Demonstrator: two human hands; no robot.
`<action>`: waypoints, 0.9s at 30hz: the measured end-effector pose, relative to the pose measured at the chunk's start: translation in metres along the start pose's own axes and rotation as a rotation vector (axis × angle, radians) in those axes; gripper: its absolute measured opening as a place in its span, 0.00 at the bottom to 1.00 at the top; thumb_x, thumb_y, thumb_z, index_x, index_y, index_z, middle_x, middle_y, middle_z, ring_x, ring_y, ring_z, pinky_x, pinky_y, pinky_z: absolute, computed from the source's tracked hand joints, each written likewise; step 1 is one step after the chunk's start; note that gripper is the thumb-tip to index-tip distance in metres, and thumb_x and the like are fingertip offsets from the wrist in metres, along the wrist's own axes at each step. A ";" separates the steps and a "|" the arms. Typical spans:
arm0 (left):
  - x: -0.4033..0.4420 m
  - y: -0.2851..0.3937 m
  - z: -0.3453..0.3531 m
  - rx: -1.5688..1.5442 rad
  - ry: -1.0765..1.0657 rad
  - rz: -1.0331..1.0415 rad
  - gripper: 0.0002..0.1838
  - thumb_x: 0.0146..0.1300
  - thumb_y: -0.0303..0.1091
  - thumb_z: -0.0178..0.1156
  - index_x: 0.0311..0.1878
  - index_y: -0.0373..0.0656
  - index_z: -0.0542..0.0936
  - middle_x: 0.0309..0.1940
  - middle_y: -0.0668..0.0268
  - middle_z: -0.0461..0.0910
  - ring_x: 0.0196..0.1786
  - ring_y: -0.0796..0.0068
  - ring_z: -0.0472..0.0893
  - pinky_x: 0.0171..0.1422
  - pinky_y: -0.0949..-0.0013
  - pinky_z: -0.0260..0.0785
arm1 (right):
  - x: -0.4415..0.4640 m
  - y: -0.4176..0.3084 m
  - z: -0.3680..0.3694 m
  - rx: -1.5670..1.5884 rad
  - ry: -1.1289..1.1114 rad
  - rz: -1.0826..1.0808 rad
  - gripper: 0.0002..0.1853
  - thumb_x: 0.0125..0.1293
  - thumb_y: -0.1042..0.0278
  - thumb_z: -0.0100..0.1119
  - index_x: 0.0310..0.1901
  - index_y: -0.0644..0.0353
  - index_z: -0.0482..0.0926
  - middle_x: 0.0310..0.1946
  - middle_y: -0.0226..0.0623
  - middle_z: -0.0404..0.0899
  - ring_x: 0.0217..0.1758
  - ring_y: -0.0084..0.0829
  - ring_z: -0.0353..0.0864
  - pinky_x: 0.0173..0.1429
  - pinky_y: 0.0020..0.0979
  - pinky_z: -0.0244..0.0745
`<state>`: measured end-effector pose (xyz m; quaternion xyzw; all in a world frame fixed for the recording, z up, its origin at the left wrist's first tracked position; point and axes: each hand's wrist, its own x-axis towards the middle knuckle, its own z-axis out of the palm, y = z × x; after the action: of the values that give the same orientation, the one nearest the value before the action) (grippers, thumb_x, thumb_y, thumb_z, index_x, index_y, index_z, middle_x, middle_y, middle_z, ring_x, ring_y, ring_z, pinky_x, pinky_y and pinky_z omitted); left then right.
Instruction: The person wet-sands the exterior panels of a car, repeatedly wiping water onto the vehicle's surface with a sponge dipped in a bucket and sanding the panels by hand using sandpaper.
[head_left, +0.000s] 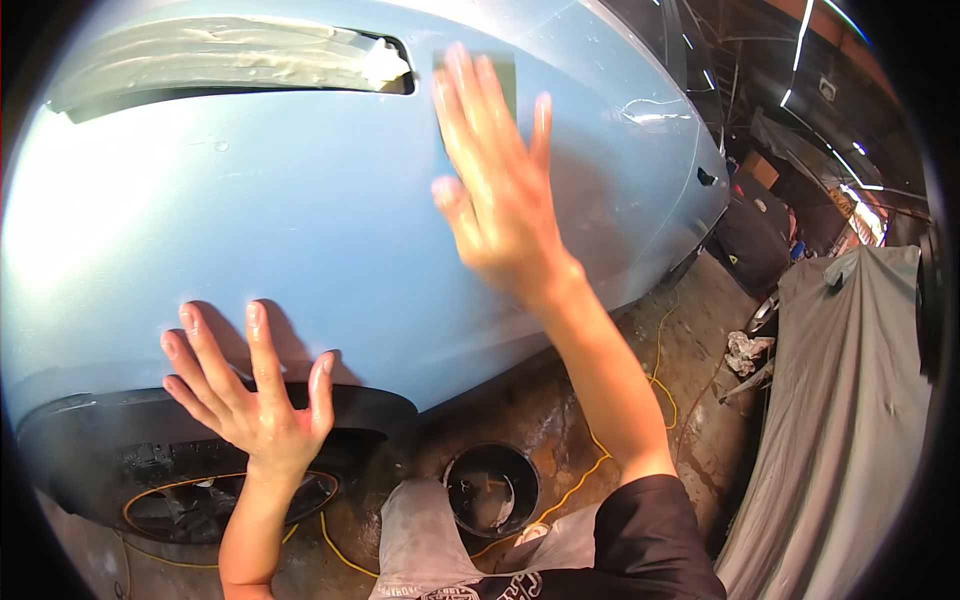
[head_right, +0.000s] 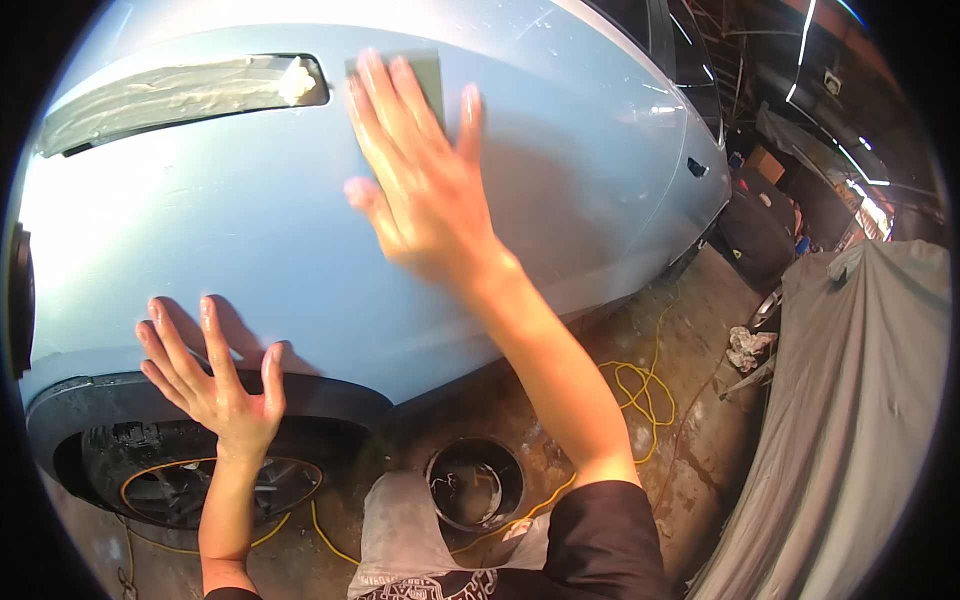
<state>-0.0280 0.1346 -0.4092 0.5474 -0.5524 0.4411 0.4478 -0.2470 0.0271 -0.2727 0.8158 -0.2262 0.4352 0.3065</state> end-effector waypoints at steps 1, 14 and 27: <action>0.000 0.000 -0.002 -0.015 -0.008 0.000 0.39 0.62 0.53 0.64 0.74 0.45 0.68 0.78 0.43 0.53 0.81 0.41 0.48 0.81 0.43 0.31 | -0.030 -0.005 0.003 -0.030 -0.026 0.021 0.31 0.73 0.57 0.49 0.73 0.63 0.63 0.77 0.42 0.58 0.82 0.41 0.51 0.78 0.65 0.23; 0.001 0.002 -0.009 -0.114 -0.084 -0.069 0.36 0.61 0.50 0.65 0.72 0.49 0.72 0.77 0.41 0.54 0.81 0.39 0.47 0.81 0.43 0.25 | 0.007 -0.028 0.010 -0.017 0.056 0.121 0.34 0.68 0.62 0.54 0.75 0.62 0.61 0.79 0.45 0.53 0.82 0.44 0.51 0.77 0.66 0.27; -0.003 -0.010 -0.017 -0.064 -0.122 0.003 0.37 0.62 0.46 0.66 0.74 0.50 0.69 0.79 0.47 0.53 0.81 0.43 0.50 0.80 0.41 0.37 | 0.030 -0.023 0.012 -0.014 0.087 0.167 0.34 0.74 0.55 0.48 0.76 0.64 0.57 0.80 0.44 0.48 0.84 0.47 0.43 0.79 0.65 0.29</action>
<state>-0.0183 0.1514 -0.4085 0.5579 -0.5932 0.3897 0.4302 -0.2105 0.0319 -0.2596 0.7724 -0.2830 0.4924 0.2845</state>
